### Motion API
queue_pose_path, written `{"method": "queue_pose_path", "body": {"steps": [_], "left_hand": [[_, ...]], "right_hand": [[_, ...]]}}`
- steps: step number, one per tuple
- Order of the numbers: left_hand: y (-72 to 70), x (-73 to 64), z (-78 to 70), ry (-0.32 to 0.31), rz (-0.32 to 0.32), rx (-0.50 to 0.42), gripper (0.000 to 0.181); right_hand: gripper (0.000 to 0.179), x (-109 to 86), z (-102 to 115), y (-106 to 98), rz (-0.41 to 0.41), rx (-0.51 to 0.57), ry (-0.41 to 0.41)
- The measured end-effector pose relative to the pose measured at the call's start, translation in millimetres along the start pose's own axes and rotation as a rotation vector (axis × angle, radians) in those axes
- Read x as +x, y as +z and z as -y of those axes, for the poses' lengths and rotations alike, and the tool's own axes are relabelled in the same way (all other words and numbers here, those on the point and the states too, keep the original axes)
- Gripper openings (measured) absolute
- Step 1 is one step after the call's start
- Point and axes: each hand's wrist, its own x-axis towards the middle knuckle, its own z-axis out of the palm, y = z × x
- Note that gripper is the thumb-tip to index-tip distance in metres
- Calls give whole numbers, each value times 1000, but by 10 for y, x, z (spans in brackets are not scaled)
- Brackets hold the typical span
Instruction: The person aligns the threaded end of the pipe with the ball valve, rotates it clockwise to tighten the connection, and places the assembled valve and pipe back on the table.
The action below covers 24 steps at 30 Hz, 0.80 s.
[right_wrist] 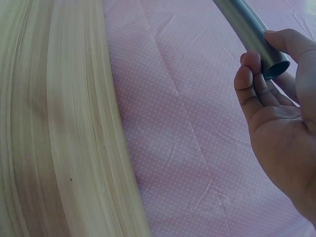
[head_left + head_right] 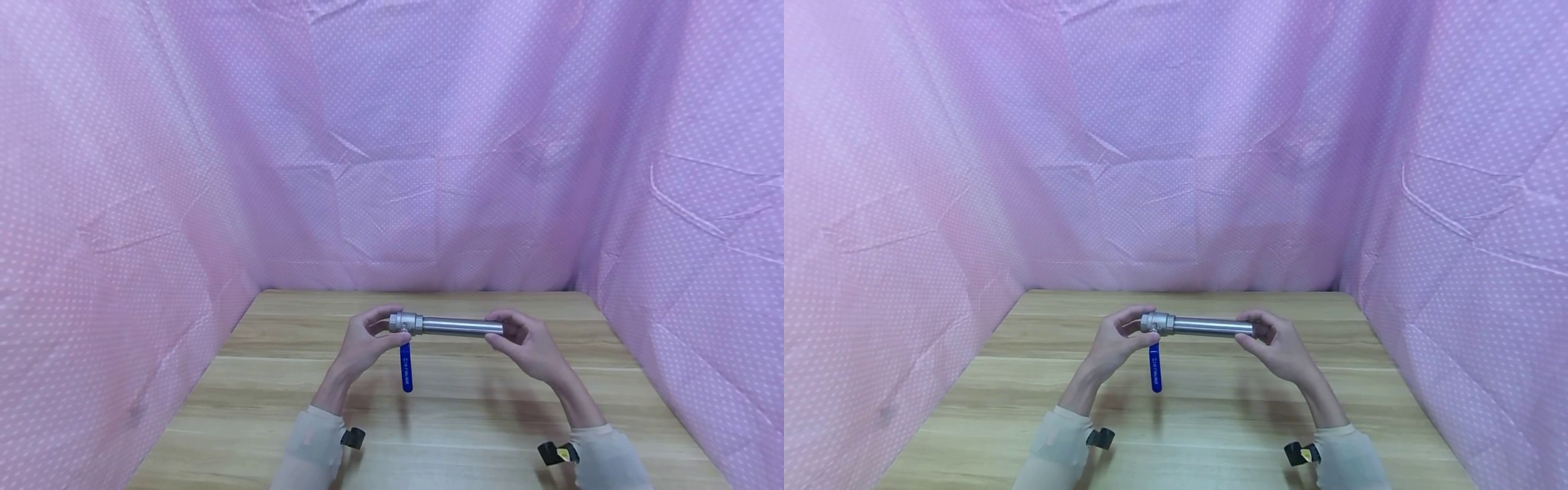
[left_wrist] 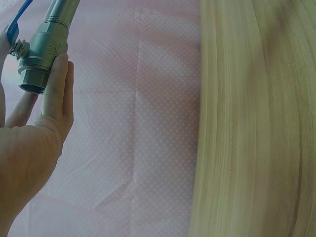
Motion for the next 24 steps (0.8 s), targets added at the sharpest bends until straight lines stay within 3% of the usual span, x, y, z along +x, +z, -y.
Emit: {"method": "queue_pose_path", "body": {"steps": [10, 24], "left_hand": [[0, -13, -3, -7, -4, -3, 59], [15, -25, -11, -10, -5, -15, 60]], "right_hand": [[24, -4, -11, -8, 5, 4, 29], [39, -19, -33, -30, 42, 79, -11]]}}
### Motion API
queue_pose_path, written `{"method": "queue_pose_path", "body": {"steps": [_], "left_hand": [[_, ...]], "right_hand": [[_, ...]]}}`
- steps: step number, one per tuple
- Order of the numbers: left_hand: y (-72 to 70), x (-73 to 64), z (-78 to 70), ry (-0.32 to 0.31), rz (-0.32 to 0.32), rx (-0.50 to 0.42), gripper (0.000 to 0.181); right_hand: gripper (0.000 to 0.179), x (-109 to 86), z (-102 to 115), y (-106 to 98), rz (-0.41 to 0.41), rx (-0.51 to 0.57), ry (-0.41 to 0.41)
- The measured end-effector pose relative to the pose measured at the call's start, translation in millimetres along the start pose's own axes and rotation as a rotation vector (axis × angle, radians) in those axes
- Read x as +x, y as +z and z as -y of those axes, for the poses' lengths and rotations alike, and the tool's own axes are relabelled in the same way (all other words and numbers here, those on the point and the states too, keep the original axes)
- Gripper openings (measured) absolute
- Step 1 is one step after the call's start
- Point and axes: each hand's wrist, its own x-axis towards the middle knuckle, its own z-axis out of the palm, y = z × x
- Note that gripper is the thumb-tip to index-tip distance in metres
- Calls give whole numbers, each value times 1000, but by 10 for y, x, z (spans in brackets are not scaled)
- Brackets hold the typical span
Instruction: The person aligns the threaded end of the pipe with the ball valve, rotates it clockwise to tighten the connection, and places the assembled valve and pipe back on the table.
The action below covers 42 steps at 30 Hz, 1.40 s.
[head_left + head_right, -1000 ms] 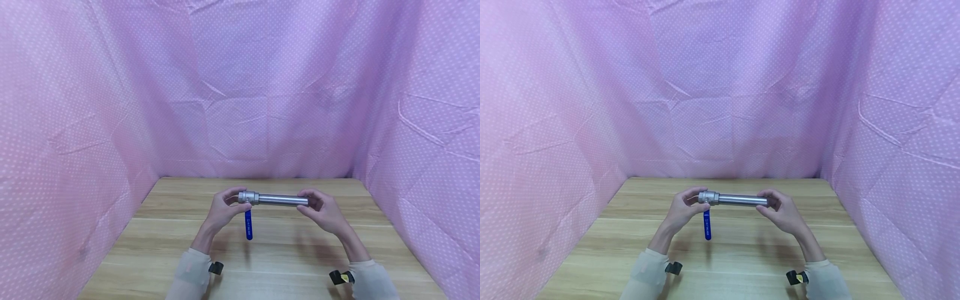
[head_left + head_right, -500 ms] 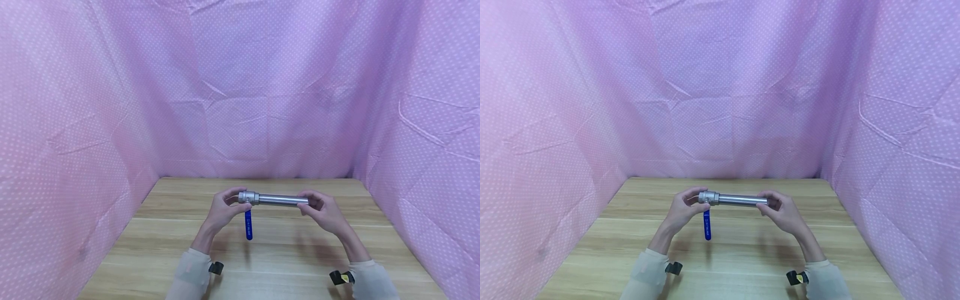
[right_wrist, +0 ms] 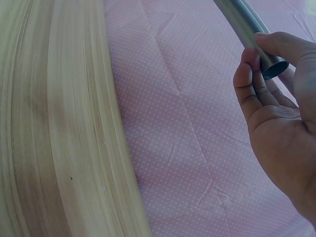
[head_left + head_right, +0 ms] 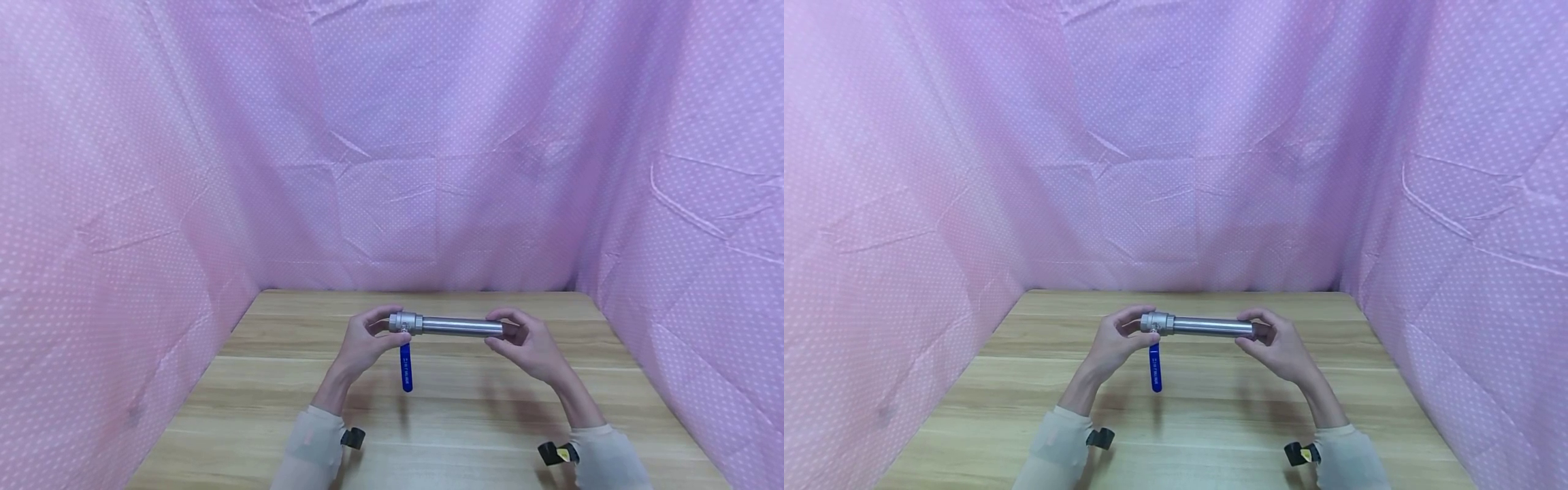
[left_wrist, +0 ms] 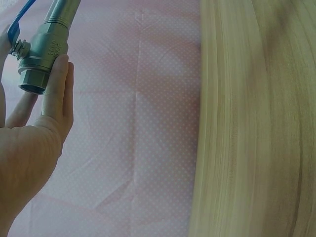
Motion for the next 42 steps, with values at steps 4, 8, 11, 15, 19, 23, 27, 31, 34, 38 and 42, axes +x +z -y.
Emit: {"method": "queue_pose_path", "body": {"steps": [4, 8, 11, 15, 19, 23, 27, 31, 34, 38, 42], "left_hand": [[3, -3, -6, 1, 2, -2, 61], [-1, -4, -11, -6, -1, 1, 61], [-6, -3, -10, -13, -6, 7, 60], [-8, -2, -3, -17, -9, 16, 60], [-9, -5, 2, -14, -9, 19, 60], [-9, -8, 0, -13, -7, 19, 61], [-7, -6, -3, -13, -7, 21, 60], [-8, -5, -5, -18, -7, 19, 60], [-7, -4, -6, -21, -5, 14, 60], [-9, 0, -1, -21, -4, 13, 60], [-13, 0, 2, -20, -4, 14, 60]], "right_hand": [[39, 0, -7, -3, 2, -4, -4], [38, 0, -2, -1, 1, -4, -1], [38, -2, 8, 3, -2, -5, 6], [37, -7, 17, 7, -10, -16, 19], [36, -9, 17, 10, -16, -31, 40], [34, -7, 12, 11, -19, -41, 55], [31, -4, 7, 8, -27, -69, 58], [27, -1, 6, 6, -31, -99, 61], [24, -1, 9, 4, -29, -105, 64], [21, -2, 8, 5, -24, -104, 68], [21, -5, 9, 9, -22, -100, 70]]}}
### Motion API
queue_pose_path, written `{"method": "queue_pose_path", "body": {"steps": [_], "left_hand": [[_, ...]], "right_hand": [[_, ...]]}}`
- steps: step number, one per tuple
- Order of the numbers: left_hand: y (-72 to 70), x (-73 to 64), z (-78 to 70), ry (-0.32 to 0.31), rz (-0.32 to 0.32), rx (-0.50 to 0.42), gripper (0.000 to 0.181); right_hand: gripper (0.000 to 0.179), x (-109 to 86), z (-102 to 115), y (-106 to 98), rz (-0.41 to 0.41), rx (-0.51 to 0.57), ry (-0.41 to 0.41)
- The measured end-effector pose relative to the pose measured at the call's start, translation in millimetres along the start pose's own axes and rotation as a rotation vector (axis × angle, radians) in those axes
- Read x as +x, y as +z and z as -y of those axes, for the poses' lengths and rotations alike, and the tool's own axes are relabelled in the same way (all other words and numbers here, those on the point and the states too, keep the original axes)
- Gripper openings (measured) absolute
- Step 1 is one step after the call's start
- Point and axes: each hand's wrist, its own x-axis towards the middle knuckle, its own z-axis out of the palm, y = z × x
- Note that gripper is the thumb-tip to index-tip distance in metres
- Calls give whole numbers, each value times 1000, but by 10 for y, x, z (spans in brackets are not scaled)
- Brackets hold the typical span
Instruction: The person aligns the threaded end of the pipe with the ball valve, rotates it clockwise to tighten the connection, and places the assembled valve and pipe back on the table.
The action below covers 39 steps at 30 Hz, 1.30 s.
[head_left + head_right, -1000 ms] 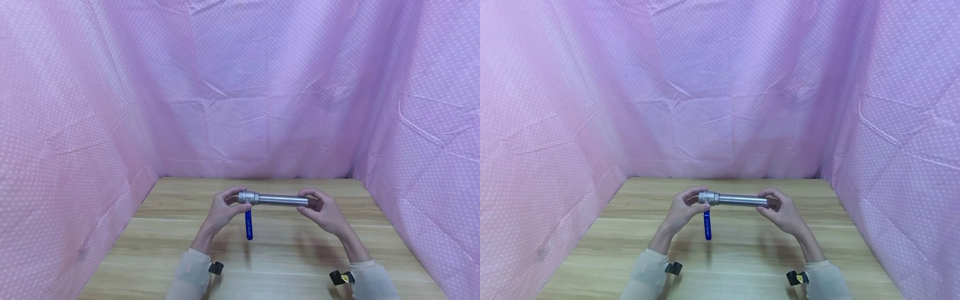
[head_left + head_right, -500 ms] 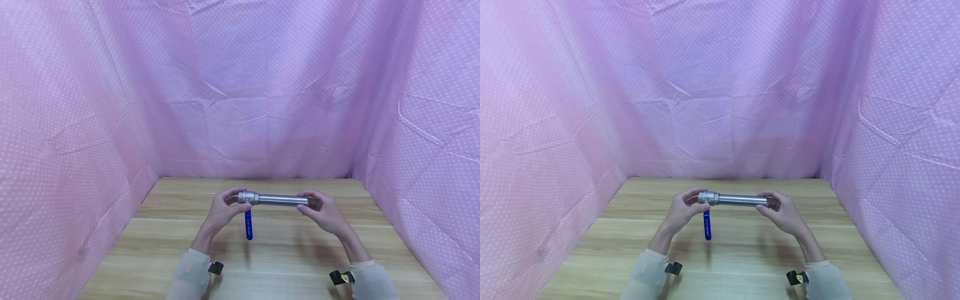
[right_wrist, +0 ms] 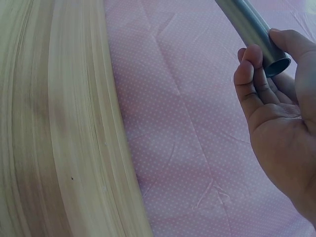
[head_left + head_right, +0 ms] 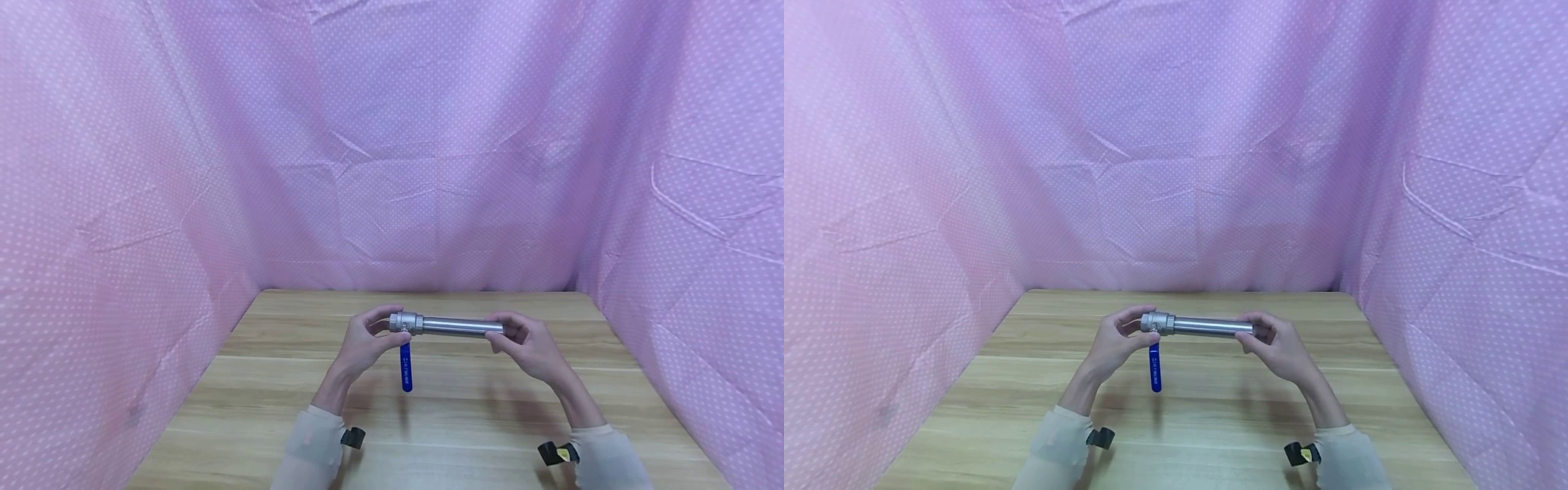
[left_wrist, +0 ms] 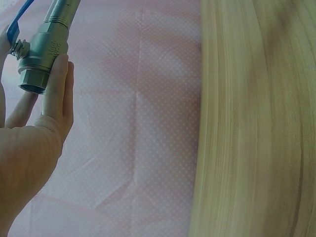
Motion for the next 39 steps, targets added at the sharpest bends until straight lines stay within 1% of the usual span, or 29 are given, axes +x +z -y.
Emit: {"method": "queue_pose_path", "body": {"steps": [6, 11, 14, 22, 33, 39], "left_hand": [[4, -7, -6, 0, 3, -3, 61], [5, -12, -12, -7, 2, -2, 61], [8, -13, -14, -7, 0, -3, 61], [24, -11, -20, -2, 3, -12, 62], [21, -18, -17, -4, 0, -4, 62], [23, -22, -19, -2, 0, -2, 62]], "right_hand": [[26, -2, 0, -1, 10, 34, -1], [35, -10, -6, -9, 21, 50, -24], [37, -11, -6, -11, 29, 55, -40], [36, 0, -13, -7, 35, 65, -72], [31, -4, -24, -3, 18, 13, -39], [26, -8, -6, 7, 7, 5, -25]]}}
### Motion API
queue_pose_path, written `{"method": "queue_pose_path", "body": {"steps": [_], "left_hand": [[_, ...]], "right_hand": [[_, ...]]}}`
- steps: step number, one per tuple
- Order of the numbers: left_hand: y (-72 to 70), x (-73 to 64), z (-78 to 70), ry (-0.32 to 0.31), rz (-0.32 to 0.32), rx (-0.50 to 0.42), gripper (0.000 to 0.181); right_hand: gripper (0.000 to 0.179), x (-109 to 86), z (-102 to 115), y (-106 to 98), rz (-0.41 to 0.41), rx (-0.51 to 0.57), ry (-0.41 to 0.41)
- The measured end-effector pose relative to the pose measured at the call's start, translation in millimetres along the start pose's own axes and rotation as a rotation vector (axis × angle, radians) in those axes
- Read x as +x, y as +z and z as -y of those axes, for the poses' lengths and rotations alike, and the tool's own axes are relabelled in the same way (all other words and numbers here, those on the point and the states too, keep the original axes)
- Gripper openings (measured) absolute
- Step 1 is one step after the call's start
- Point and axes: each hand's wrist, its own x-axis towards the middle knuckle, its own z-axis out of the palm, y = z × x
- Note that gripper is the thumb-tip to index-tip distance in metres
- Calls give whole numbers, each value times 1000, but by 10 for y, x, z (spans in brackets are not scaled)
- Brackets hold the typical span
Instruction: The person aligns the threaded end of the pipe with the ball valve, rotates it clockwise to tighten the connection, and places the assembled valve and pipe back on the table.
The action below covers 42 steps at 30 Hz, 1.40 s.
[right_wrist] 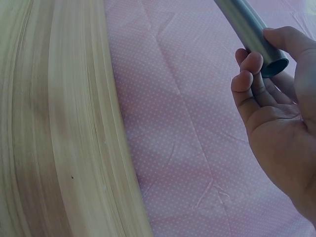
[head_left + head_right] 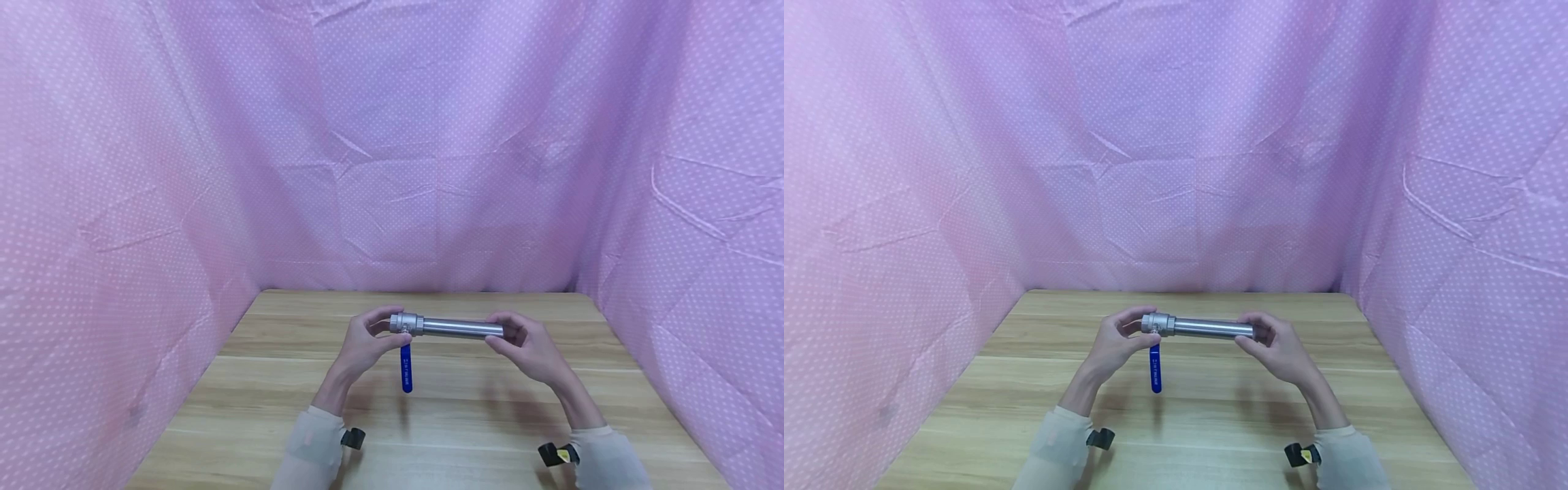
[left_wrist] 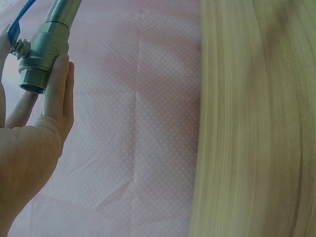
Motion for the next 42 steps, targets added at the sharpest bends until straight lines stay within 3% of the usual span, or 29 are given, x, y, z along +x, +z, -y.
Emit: {"method": "queue_pose_path", "body": {"steps": [10, 23, 42], "left_hand": [[-3, 7, 2, 1, -2, -6, 62], [-8, 20, 7, -12, -2, -13, 62], [-2, 17, 0, -23, -2, -16, 62]], "right_hand": [[25, 6, 15, -1, 7, 14, -13], [37, 3, 1, -21, 33, 96, -2], [35, 6, -19, -12, 17, 85, -16]]}}
